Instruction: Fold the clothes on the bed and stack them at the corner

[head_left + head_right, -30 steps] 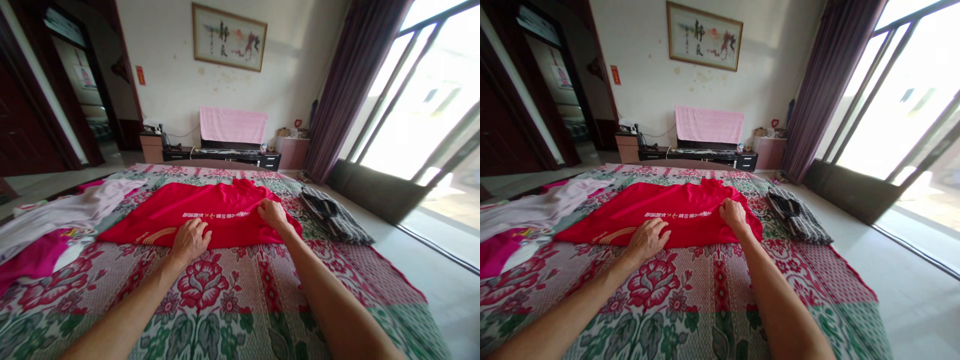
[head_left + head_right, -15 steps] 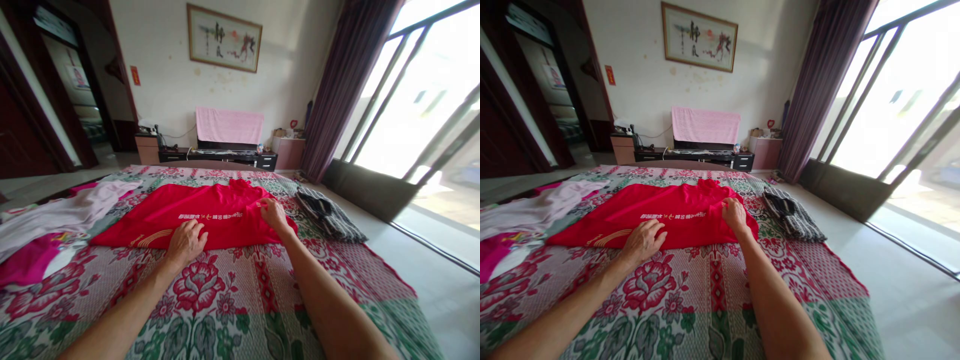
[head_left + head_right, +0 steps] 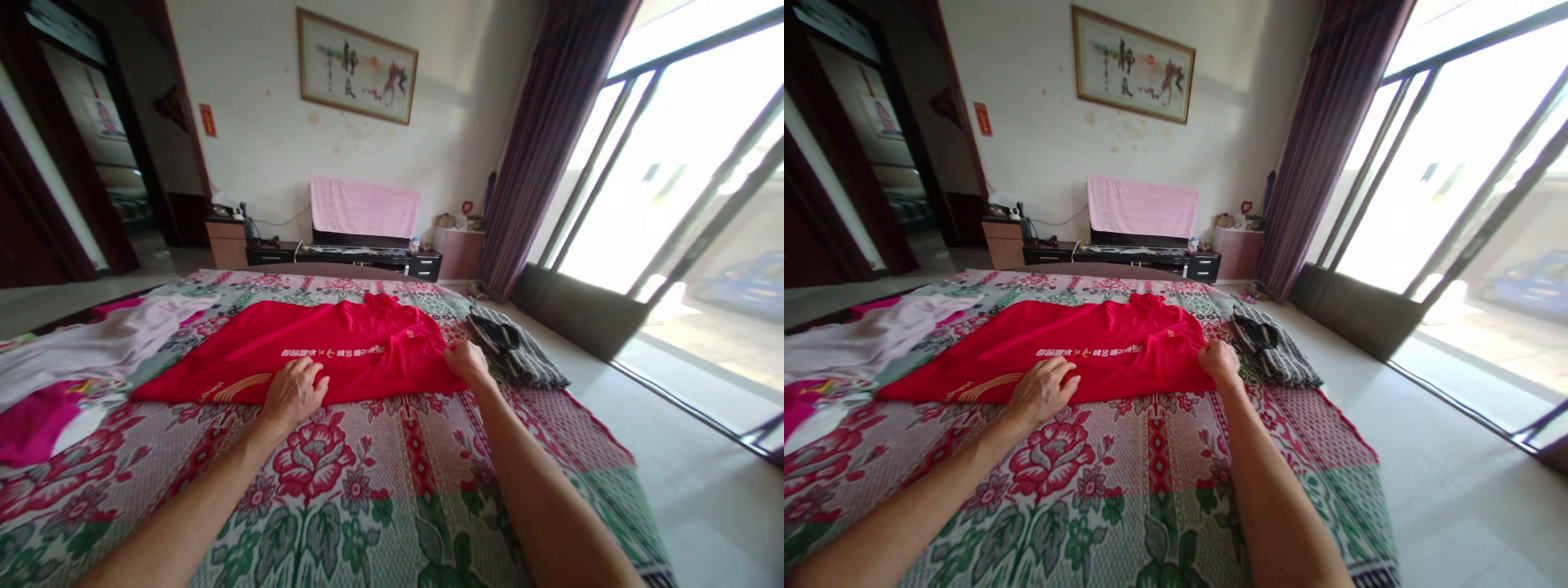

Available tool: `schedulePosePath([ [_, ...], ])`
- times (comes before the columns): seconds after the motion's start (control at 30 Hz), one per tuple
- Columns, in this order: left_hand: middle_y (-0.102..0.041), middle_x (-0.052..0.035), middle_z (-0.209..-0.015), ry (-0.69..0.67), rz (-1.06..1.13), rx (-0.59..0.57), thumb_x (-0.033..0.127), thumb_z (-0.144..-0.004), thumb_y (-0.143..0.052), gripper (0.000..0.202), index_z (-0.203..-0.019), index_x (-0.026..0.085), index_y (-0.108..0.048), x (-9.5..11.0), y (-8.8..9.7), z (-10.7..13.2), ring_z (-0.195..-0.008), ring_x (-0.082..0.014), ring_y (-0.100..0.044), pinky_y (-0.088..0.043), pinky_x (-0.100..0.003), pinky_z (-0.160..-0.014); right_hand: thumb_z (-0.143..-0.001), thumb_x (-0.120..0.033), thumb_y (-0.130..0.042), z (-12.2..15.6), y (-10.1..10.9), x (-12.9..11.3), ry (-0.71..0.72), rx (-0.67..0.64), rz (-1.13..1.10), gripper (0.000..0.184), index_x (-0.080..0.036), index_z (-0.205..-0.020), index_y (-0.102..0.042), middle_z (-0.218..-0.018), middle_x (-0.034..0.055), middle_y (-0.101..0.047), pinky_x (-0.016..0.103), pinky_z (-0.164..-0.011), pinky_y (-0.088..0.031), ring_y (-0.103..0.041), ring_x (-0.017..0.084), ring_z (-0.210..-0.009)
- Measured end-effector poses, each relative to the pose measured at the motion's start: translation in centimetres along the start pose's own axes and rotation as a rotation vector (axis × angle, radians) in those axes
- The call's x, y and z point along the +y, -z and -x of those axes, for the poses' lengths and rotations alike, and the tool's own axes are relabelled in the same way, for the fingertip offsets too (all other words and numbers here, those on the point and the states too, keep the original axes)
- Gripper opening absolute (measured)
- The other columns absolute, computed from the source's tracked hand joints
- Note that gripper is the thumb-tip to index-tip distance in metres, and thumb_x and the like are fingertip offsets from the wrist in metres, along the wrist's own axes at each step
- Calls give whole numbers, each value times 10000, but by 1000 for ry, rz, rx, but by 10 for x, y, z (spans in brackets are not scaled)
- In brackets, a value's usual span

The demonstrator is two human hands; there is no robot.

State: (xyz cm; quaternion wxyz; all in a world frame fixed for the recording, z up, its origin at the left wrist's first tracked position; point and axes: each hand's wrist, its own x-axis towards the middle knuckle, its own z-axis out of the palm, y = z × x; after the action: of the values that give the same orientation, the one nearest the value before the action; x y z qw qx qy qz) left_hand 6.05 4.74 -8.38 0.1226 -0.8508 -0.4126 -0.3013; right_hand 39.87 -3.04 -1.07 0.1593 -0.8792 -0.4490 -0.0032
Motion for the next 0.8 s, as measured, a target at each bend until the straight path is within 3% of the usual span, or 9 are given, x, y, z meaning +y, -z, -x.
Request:
schedulePosePath([
  [0.2,-678,-109,-969,4,17,15,324,-848,-492,278,-985,162,-672,1,-1,-1,-901,-244,-625,-489,-361,-848,-833,-403,-470,24,12,18,-85,-30,-21,356,-202,-848,-763,-919,123,-725,266,-710,-454,-659,235,-921],
  [0.4,-674,-132,-1029,30,29,63,300,-845,-464,278,-956,162,-679,0,16,4,-919,-248,-629,-486,-383,-853,-836,-492,-443,42,4,35,-15,15,-97,428,-208,-890,-758,-898,99,-725,249,-719,-441,-647,220,-927],
  [0.53,-682,-102,-894,93,-33,38,349,-850,-428,315,-894,171,-684,-25,37,18,-835,-229,-633,-486,-349,-806,-819,-514,-472,45,-4,37,-20,61,-107,447,-193,-974,-742,-969,122,-712,256,-779,-448,-637,230,-968],
  [0.67,-692,-107,-899,229,-111,9,371,-847,-385,375,-900,158,-689,-62,49,37,-854,-250,-634,-476,-357,-809,-814,-507,-486,40,-2,44,-149,118,-134,542,-123,-1150,-669,-1092,180,-674,260,-766,-464,-647,232,-957],
  [0.8,-698,-115,-938,306,-95,-22,372,-846,-358,409,-915,141,-687,-83,47,50,-887,-253,-637,-473,-350,-835,-838,-483,-450,32,6,60,-171,-29,-128,460,-145,-914,-752,-914,154,-719,248,-660,-460,-669,227,-860],
])
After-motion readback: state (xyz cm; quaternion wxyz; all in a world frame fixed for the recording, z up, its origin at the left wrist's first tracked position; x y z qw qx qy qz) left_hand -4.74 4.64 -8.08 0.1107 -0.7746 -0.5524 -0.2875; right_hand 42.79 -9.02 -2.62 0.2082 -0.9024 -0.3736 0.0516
